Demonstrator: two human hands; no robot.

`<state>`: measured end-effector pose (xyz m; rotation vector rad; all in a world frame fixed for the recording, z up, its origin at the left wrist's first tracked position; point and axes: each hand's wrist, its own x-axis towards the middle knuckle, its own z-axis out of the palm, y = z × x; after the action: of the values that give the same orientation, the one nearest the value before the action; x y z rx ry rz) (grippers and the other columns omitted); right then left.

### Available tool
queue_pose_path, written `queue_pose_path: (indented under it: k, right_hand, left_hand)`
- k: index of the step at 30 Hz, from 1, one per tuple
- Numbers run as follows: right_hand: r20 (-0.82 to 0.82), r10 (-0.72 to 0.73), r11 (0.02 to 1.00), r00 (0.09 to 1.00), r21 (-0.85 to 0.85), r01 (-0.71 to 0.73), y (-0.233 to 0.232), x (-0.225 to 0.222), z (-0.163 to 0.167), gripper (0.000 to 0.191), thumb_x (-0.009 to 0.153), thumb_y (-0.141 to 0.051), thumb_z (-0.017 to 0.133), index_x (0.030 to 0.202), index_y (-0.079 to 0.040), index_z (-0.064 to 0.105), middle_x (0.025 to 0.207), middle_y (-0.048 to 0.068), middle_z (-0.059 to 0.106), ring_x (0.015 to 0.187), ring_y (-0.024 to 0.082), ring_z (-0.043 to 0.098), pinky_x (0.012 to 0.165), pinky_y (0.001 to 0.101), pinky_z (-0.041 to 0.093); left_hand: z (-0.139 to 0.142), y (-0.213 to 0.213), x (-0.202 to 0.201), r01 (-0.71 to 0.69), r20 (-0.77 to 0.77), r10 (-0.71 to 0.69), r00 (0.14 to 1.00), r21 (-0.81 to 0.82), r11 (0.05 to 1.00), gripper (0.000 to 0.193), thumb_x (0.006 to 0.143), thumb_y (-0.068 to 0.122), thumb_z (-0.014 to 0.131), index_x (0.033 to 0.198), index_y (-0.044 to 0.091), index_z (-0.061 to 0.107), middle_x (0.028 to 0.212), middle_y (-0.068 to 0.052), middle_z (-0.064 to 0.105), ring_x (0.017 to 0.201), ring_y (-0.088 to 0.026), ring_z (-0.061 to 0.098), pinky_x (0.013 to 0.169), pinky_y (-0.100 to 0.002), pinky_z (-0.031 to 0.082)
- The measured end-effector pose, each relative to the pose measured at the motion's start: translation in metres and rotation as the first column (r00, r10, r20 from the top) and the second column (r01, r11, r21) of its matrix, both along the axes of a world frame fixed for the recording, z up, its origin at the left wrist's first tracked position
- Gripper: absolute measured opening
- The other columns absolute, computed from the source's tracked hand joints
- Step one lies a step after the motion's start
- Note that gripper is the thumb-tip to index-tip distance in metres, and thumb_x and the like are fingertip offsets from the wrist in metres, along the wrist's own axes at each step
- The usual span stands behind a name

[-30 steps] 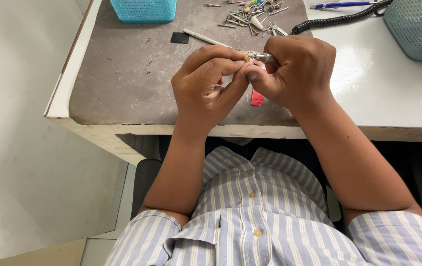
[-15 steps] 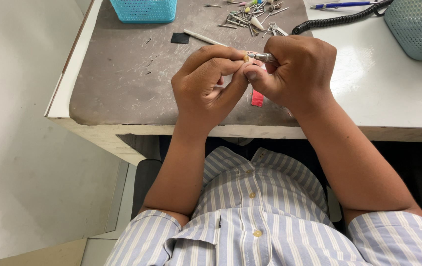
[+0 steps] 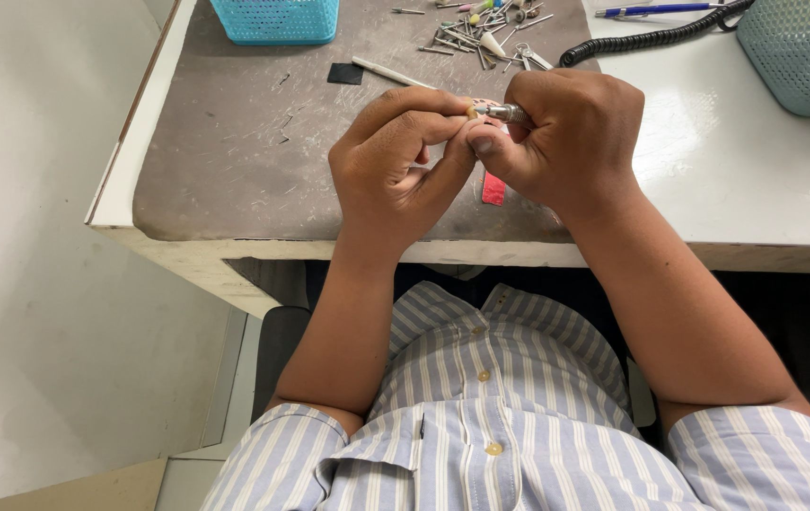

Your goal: The person holds a two-piece denture model, separates the upper and lower halves, and uses a rotary tool to grind a small yellow component. They then reassemble the denture and use a red abrasive strip to smooth the edges.

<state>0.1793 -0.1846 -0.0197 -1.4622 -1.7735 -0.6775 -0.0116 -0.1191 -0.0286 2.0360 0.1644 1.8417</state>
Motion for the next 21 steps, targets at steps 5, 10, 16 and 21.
queue_pose_path:
  k: [5,10,16,21]
  right_hand:
    - [0.009,-0.009,1.0,1.0,0.0,0.009,0.0009,-0.0003,0.0004,0.077,0.1,-0.081,0.057,0.063,-0.013,0.051,0.052,-0.001,0.04,0.043,0.013,0.044,0.043,0.0287,0.032]
    - [0.014,0.004,1.0,1.0,0.022,-0.004,0.0008,0.0002,0.0002,0.079,0.1,-0.08,0.055,0.06,-0.013,0.051,0.049,-0.001,0.041,0.045,0.011,0.046,0.045,0.027,0.034]
    - [0.012,0.002,1.0,1.0,0.019,-0.002,0.0008,0.0011,-0.0002,0.081,0.102,-0.081,0.058,0.06,-0.012,0.051,0.049,-0.001,0.04,0.044,0.012,0.046,0.044,0.0273,0.033]
    - [0.013,-0.012,1.0,1.0,0.0,0.012,0.0016,0.0014,-0.0008,0.077,0.102,-0.078,0.06,0.061,-0.014,0.052,0.051,-0.001,0.041,0.043,0.012,0.045,0.044,0.0277,0.033]
  left_hand:
    - [-0.0001,-0.0002,0.0006,0.008,0.007,-0.008,1.0,-0.004,1.0,0.013,0.094,0.01,0.087,0.096,0.008,0.074,0.108,-0.003,0.074,0.071,-0.003,0.067,0.053,-0.017,0.05]
    - [-0.0005,0.0005,0.0007,0.009,-0.002,-0.009,1.0,-0.001,1.0,0.012,0.095,0.01,0.086,0.096,0.007,0.075,0.107,-0.003,0.074,0.07,-0.003,0.067,0.052,-0.017,0.049]
    - [-0.0013,0.0016,0.0011,0.013,-0.001,-0.013,1.0,0.002,1.0,0.012,0.095,0.011,0.086,0.096,0.007,0.074,0.107,-0.003,0.074,0.069,-0.003,0.066,0.052,-0.017,0.049]
    - [-0.0013,0.0009,0.0015,0.022,0.006,-0.022,1.0,-0.005,1.0,0.012,0.095,0.011,0.086,0.096,0.008,0.074,0.108,-0.003,0.074,0.07,-0.003,0.066,0.053,-0.017,0.049]
